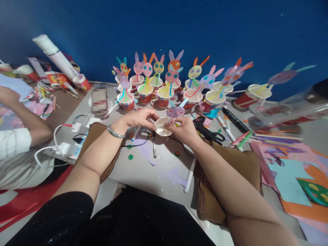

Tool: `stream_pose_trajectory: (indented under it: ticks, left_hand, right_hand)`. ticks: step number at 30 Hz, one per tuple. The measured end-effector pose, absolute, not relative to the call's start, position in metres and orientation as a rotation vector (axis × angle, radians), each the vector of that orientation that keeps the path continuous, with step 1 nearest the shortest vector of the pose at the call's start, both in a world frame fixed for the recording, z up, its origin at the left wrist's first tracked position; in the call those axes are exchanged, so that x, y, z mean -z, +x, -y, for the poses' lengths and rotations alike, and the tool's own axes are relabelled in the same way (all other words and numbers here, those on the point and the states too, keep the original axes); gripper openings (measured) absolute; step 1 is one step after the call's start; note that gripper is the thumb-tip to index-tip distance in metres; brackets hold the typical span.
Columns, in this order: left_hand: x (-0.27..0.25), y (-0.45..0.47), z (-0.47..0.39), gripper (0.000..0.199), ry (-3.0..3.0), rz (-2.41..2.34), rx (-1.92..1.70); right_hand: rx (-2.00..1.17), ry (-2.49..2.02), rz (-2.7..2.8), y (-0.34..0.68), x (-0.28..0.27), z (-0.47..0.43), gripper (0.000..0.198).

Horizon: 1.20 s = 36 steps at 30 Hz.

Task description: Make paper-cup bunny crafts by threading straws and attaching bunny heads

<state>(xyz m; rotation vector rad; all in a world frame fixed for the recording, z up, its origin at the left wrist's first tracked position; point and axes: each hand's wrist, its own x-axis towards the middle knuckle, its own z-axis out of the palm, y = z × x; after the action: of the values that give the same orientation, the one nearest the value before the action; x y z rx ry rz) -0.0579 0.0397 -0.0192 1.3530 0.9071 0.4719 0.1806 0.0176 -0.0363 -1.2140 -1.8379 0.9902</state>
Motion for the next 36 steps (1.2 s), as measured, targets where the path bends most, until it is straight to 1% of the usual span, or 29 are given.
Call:
stream_pose_trajectory:
  ticks: [9,16,25,29,32,36]
  left_hand:
    - [0.0171,-0.0556,-0.0385,0.056,1.315,-0.987,-0.427]
    - [0.0183,-0.0518,-0.0387,0.053,1.285,-0.986,-0.500]
    - [0.0182,-0.0569,-0.0393,0.052,1.228,-0.946,-0.453]
    - [0.0217,-0.0561,-0.0398,0.047,1.233,-0.925,-0.489]
    - [0.0223,-0.0530,-0.0399,0.046,1.266,-0.951,-0.524]
    - [0.0205,-0.0489,-0.0388,0.046,1.315,-1.011,-0.529]
  right_hand:
    - [-1.117,-1.148,1.738,0.1759,0.0435,-0.0164,0.011]
    - [-1.252,-1.089,1.683,0.1771,0.0443,-0.0191,0.022]
    - [-1.094,-1.157,1.724,0.1766,0.0407,-0.0184,0.021]
    - [-1.043,-1.199,1.732,0.1746,0.0410,-0.0180,0.019]
    - [-1.020,-1.206,1.734,0.1736,0.0422,-0.0172,0.017]
    - [-1.039,-1.186,1.765,0.1741,0.0414,-0.0164,0.020]
